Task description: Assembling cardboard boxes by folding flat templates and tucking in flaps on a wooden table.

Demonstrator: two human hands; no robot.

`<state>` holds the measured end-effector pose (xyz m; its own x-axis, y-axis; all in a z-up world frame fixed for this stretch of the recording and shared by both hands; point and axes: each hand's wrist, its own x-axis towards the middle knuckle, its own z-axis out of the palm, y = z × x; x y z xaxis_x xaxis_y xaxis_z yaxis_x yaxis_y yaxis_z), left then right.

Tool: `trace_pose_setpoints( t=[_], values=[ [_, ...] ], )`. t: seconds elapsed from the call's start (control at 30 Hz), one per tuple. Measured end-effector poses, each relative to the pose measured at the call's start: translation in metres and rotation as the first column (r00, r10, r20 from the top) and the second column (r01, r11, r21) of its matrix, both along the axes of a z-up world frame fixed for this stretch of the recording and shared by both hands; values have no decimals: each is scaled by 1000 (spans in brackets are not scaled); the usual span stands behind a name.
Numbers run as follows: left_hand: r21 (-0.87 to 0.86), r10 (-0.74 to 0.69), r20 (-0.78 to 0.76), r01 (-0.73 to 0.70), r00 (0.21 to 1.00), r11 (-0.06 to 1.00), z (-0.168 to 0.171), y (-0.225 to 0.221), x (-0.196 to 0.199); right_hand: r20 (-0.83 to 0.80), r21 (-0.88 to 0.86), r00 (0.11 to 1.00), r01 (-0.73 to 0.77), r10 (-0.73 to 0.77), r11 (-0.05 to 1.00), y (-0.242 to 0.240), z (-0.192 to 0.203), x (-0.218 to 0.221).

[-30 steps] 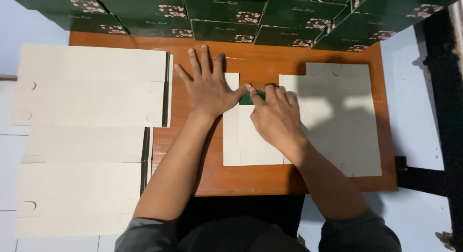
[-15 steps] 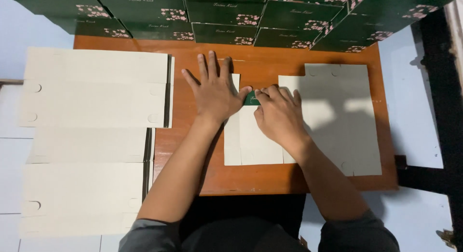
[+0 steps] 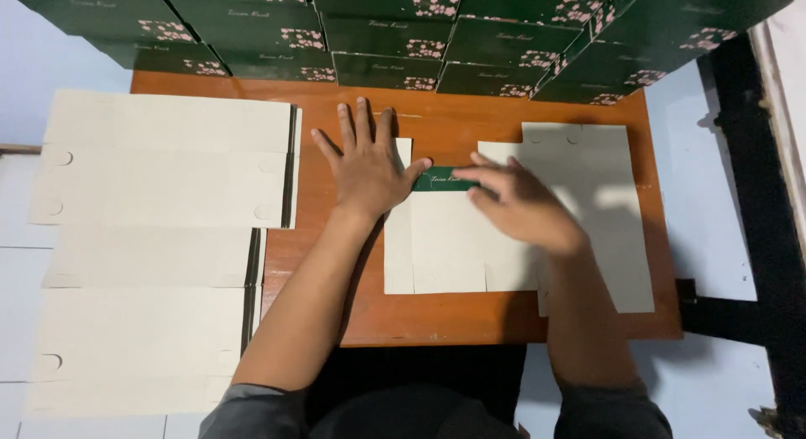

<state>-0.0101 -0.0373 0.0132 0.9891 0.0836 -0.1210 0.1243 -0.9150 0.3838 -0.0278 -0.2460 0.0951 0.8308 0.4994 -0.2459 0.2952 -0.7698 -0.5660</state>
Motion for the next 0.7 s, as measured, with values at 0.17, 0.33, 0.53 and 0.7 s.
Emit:
trace_pose_setpoints(
  t=[0.17,0.33,0.53,0.7],
  values=[
    [8,1,-24,-1,1000,1000,4,9,4,305,566,912,59,-276,822,-60,-50,25],
    [-13,49,0,-48,999,999,7,37,4,238,744,875,115,-422,658,-75,-43,25],
    [-83,76,675,-27,734,996,-9,39,8,544,217,825,38,-153,976,-50,-104,50],
    [-352,-303,647,627,700,695,18,4,-16,680,83,734,-76,-1,994,-32,-120,57]
  ],
)
